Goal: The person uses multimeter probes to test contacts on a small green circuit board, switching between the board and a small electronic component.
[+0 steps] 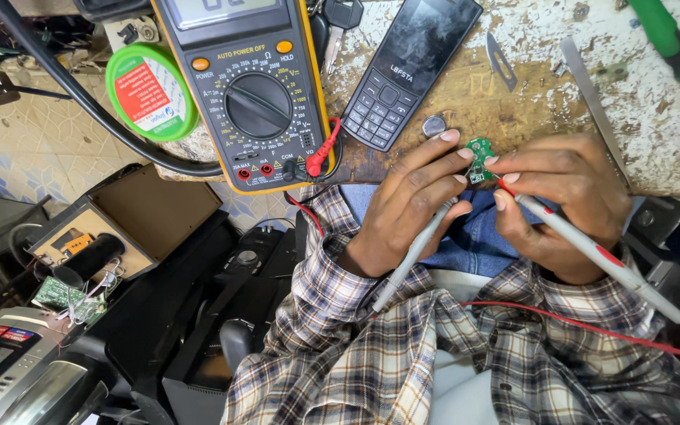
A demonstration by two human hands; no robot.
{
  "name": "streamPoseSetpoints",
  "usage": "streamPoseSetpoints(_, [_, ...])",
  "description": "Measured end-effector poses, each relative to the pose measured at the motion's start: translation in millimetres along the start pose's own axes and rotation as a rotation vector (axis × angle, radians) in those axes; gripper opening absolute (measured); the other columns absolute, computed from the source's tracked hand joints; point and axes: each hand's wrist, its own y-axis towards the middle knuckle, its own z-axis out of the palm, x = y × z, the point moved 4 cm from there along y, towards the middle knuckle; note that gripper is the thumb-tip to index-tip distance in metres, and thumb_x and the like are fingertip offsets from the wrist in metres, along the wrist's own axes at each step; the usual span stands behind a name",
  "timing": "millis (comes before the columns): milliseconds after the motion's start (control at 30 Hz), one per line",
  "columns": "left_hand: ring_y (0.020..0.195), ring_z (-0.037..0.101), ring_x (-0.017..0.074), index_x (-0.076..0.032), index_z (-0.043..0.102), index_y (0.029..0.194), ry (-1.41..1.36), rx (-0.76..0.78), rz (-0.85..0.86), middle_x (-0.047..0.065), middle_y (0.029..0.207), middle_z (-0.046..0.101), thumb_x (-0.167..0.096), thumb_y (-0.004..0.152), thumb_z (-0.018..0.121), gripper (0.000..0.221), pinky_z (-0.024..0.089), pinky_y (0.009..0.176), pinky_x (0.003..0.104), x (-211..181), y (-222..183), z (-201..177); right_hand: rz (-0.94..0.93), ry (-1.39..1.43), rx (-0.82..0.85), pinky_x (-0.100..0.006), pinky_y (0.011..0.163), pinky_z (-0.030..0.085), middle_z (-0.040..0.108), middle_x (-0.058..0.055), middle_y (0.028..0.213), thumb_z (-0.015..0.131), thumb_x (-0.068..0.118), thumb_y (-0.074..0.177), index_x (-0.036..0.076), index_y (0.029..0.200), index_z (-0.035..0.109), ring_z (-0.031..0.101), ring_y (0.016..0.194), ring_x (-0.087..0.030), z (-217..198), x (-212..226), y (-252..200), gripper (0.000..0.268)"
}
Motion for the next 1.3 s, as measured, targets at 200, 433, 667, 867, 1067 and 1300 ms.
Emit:
streamPoseSetpoints(200, [0.130, 0.059, 0.0508, 0.010, 0.057, 0.118, -0.026, -0.009, 0.001, 0.029, 0.129, 0.061, -0.012, 0.107, 0.056, 0.025, 0.055, 0.115, 0.059, 1.9, -0.4, 1.0, 0.025, -0.013, -0.004, -0.048, 0.089, 0.055, 0.073, -0.023, 0.105, 0.064, -0.004, 0.101, -0.004, 0.102, 0.057, 0.067, 0.092, -0.041, 1.7, -1.4, -2.5, 0.008])
streamPoseSetpoints(433, [0.129, 0.059, 0.0515, 0.010, 0.057, 0.119, -0.026, -0.002, 0.008, 0.029, 0.129, 0.061, -0.013, 0.108, 0.055, 0.026, 0.055, 0.116, 0.060, 4.7, -3.0, 3.1, 0.002, -0.021, 0.009, -0.047, 0.089, 0.055, 0.074, -0.024, 0.106, 0.066, -0.006, 0.100, -0.004, 0.103, 0.056, 0.067, 0.092, -0.040, 1.3, -4.2, -4.3, 0.011])
streamPoseSetpoints(667, [0.129, 0.060, 0.0515, 0.010, 0.057, 0.120, -0.020, -0.010, 0.009, 0.029, 0.128, 0.061, -0.013, 0.108, 0.055, 0.026, 0.056, 0.115, 0.060, 5.0, -2.8, 3.9, -0.003, -0.031, 0.031, -0.047, 0.091, 0.053, 0.073, -0.022, 0.109, 0.068, -0.006, 0.099, -0.002, 0.104, 0.057, 0.067, 0.094, -0.040, 0.3, -6.2, -6.6, 0.012])
streamPoseSetpoints(867, [0.128, 0.059, 0.0522, 0.011, 0.056, 0.120, -0.016, -0.001, 0.012, 0.029, 0.128, 0.061, -0.010, 0.108, 0.056, 0.025, 0.056, 0.115, 0.061, 4.0, -2.1, 3.5, -0.024, -0.044, 0.025, -0.046, 0.090, 0.053, 0.074, -0.023, 0.109, 0.067, -0.005, 0.099, -0.003, 0.102, 0.059, 0.066, 0.093, -0.039, 0.6, -5.9, -5.8, 0.009])
streamPoseSetpoints(1067, [0.127, 0.060, 0.0522, 0.011, 0.057, 0.119, -0.013, -0.010, 0.016, 0.029, 0.127, 0.061, -0.011, 0.108, 0.055, 0.025, 0.056, 0.114, 0.061, 3.3, -0.3, 2.7, -0.038, -0.046, 0.018, -0.046, 0.088, 0.054, 0.074, -0.023, 0.108, 0.067, -0.005, 0.099, -0.004, 0.101, 0.060, 0.066, 0.092, -0.039, 1.0, -4.9, -3.6, 0.008])
streamPoseSetpoints(1300, [0.128, 0.059, 0.0520, 0.011, 0.057, 0.119, -0.020, -0.011, 0.008, 0.029, 0.127, 0.061, -0.011, 0.108, 0.055, 0.025, 0.056, 0.115, 0.061, 2.7, 0.0, 2.6, -0.021, -0.041, 0.004, -0.046, 0.088, 0.053, 0.074, -0.024, 0.106, 0.067, -0.007, 0.099, -0.004, 0.100, 0.059, 0.066, 0.092, -0.039, 1.6, -3.1, -2.9, 0.008])
